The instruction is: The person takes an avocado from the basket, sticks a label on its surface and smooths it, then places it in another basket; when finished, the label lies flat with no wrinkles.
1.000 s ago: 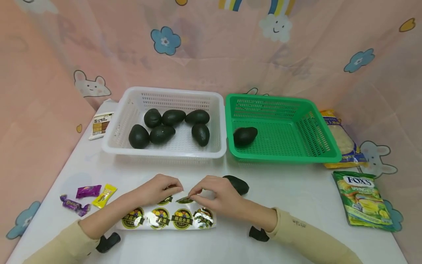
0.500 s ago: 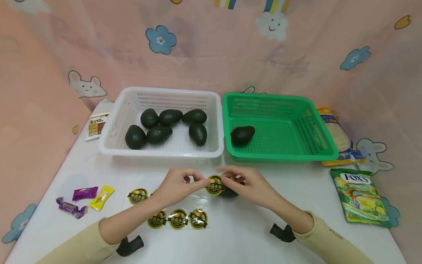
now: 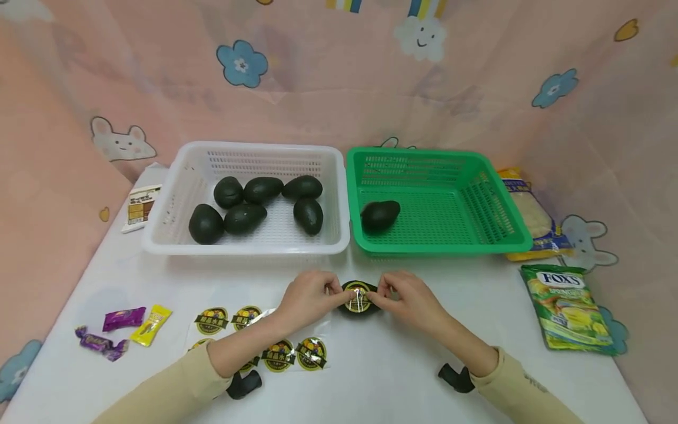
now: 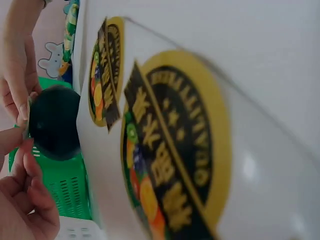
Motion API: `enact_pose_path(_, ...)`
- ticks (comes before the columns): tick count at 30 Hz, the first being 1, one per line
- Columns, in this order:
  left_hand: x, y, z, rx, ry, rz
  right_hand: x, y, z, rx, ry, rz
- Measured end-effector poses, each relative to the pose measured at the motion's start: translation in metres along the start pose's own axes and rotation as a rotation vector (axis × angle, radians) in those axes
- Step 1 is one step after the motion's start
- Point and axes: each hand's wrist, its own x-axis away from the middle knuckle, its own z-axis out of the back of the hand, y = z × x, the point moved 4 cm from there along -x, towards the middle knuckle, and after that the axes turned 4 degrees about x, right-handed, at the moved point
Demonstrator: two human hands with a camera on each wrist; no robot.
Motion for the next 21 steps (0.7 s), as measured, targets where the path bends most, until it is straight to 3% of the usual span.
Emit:
enact_pose_path(4,-0.004,0.002,0.001,-0.100,-0.014,-0.003,-0.003,-0.005,0.002,0.037,0.093,0.189)
enact_pose_path(7,-0.007,-0.002,0.000,-0.030,-0.044,0.032,-0.003,-0.009,0.001,0.006,0.091,0.348)
enact_pose_path(10,-0.008,-0.011,-0.002,0.076,-0.070,0.077,-0.002,-0.008,-0.003,-0.030,0.057,0.396)
enact_pose_path(13,-0.010,-0.017,-0.006,0.112,-0.097,0.021,-0.002,-0.003,-0.007,-0.102,0.017,0.346)
enact_pose_path(17,-0.012,-0.015,-0.014,0.030,-0.202,-0.158,-0.004,0.004,-0.013,-0.216,-0.062,0.249)
enact_pose_path(21,-0.009,-0.008,-0.013,-0.005,-0.273,-0.284,-0.005,0.014,-0.013,-0.437,-0.226,0.028)
